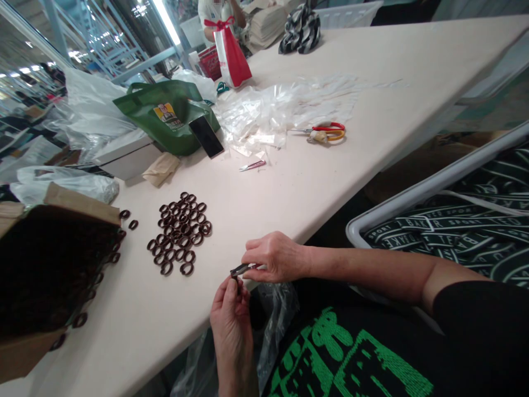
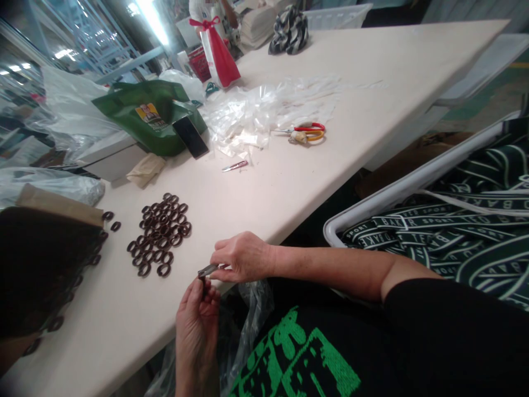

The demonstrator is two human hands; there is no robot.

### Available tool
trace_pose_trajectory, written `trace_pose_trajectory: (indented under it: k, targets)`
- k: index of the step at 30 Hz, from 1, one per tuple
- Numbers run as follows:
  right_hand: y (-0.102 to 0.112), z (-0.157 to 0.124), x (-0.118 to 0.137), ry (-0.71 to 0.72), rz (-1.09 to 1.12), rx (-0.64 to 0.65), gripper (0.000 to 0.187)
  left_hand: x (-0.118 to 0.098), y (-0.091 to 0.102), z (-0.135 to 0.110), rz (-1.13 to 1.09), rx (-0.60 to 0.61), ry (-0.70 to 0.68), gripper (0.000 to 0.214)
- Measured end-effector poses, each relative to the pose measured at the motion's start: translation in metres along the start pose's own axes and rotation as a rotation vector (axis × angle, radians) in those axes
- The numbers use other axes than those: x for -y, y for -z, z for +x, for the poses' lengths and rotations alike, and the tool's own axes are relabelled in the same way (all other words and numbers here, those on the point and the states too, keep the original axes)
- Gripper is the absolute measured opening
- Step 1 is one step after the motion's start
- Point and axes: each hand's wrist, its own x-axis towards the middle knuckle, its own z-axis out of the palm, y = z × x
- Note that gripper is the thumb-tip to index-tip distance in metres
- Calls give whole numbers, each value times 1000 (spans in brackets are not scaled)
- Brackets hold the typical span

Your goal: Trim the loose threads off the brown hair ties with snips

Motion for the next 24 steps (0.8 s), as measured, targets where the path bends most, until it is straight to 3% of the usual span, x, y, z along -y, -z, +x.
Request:
trace_pose_trajectory:
  k: [17,24]
  targets:
    - [-4,0,-2,15,-19,26,39,5,2,0,-11,-9,51,36]
    - [1,-3,0,-85,65,18,25,4,4,2,-30,0,48,36]
